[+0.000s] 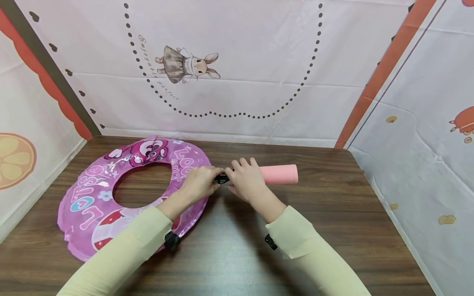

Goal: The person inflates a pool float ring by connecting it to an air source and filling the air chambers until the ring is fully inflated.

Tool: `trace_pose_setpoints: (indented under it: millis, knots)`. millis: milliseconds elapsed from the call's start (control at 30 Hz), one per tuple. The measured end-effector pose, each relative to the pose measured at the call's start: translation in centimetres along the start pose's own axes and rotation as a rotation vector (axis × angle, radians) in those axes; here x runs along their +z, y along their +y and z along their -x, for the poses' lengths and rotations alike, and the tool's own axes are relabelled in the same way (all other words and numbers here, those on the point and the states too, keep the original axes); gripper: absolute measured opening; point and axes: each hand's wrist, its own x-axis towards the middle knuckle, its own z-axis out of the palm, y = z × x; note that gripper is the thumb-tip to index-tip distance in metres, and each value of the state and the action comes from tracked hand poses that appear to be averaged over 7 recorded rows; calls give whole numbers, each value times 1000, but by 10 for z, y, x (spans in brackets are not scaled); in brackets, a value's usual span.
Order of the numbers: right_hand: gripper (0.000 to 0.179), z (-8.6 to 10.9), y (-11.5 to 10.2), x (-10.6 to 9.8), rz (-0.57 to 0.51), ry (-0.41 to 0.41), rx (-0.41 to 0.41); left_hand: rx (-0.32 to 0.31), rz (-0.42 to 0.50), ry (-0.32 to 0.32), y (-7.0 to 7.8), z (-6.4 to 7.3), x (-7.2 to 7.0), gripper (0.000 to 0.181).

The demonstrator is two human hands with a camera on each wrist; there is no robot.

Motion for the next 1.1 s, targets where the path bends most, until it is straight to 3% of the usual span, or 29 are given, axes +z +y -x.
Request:
trace_pose_setpoints:
  millis: [600, 800, 933, 1100]
  knots:
    - [32, -7, -10, 6, 31, -38, 102, -12, -19, -23, 1, -3, -3, 27]
    - [31, -7, -10, 7, 49, -27, 98, 10, -23, -84, -2, -4, -9, 33]
    - [31, -7, -10, 6, 56, -20, 93, 31, 23, -157, -9, -4, -21, 42]
    - [29, -6, -9, 7, 47, -30, 87, 7, 55, -219, -24, -4, -37, 47]
